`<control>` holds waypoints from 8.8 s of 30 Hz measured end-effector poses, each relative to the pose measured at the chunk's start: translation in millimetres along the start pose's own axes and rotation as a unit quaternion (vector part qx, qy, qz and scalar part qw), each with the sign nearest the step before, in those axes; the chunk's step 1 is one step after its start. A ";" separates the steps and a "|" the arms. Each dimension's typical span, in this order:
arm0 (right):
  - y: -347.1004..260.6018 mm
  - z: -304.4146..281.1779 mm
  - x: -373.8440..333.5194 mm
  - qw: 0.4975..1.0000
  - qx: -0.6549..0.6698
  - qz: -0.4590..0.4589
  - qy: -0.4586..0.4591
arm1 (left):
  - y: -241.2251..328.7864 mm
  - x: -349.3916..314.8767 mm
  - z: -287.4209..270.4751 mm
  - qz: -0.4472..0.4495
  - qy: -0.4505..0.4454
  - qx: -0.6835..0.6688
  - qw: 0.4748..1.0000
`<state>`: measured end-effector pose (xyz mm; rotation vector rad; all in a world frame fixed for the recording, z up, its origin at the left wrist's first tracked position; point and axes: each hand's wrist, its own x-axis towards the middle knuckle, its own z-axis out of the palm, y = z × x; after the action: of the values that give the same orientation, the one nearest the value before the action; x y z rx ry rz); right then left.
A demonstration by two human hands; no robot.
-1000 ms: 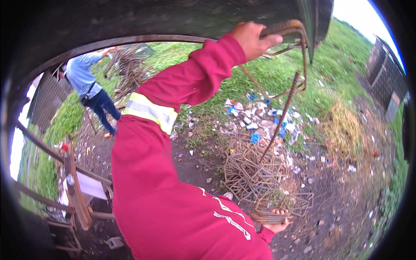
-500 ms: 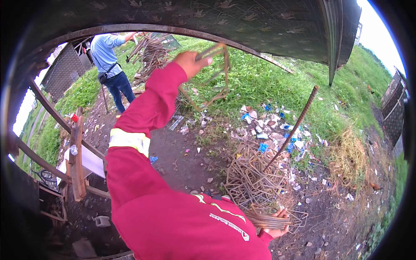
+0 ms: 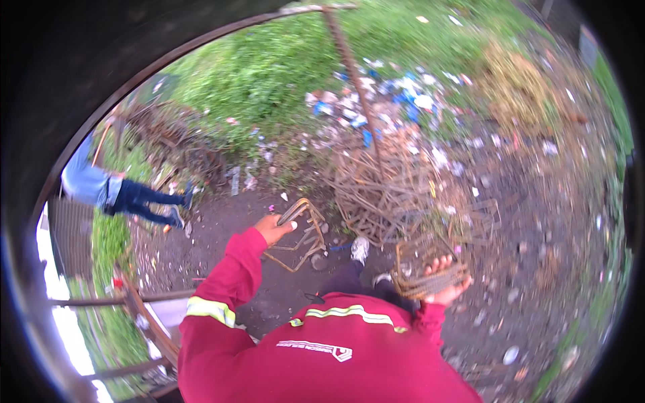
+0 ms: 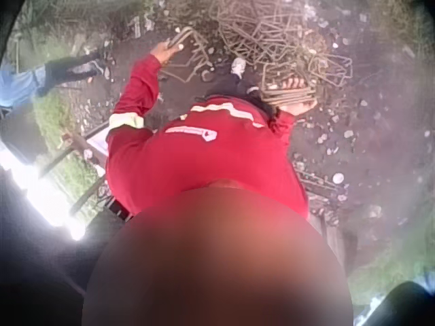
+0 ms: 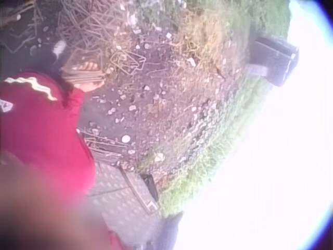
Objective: The person uses a long metal rod to separate and gather small U-shaped metal pieces from a mixed pile of scrap on the ground. They repeatedly lift, sort, and stack the pieces by hand into a neat pile while another person works nearby.
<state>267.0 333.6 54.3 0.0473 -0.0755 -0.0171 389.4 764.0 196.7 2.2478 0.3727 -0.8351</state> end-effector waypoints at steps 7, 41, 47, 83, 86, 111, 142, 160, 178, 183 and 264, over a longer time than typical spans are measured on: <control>-4.7 0.8 -18.8 0.992 0.024 0.006 0.124 | 101.1 22.2 157.7 0.028 -0.202 -0.066 0.977; -44.6 33.2 -19.4 0.987 0.094 -0.129 0.017 | 201.2 -52.8 289.3 0.465 -0.158 0.090 0.866; -48.3 89.0 -1.5 0.982 0.024 -0.125 -0.139 | 223.8 -87.0 245.1 0.498 -0.130 0.041 0.856; -18.3 49.0 -31.3 0.986 -0.001 -0.167 -0.005 | 188.9 -45.3 272.4 0.544 -0.116 0.093 0.826; -14.6 48.9 -40.2 0.984 -0.002 -0.176 -0.018 | 177.3 -39.9 277.9 0.546 -0.137 0.030 0.826; -20.2 40.8 -71.4 0.982 0.067 -0.138 -0.109 | 200.5 -62.1 247.1 0.525 -0.053 -0.020 0.849; -16.1 59.9 -36.5 0.971 -0.164 -0.171 -0.015 | 188.8 -28.8 269.3 0.252 -0.453 0.122 0.847; -9.5 -24.9 -43.5 0.973 -0.001 -0.193 0.126 | -2.3 351.3 277.0 0.068 0.011 0.065 0.996; 3.1 -16.0 -89.1 0.946 -0.044 -0.250 0.203 | 33.7 343.4 258.4 0.159 0.282 0.104 0.940; 6.7 -11.6 -83.7 0.949 -0.065 -0.218 0.219 | 65.2 270.0 198.0 0.192 0.302 0.119 0.926; -61.9 -2.9 -67.3 0.986 0.055 -0.137 0.081 | 279.2 38.0 290.0 0.455 -0.095 -0.016 0.885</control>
<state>199.1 273.3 43.4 0.1682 0.0927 -0.2850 417.6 362.7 156.4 1.9429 -0.7194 -0.5040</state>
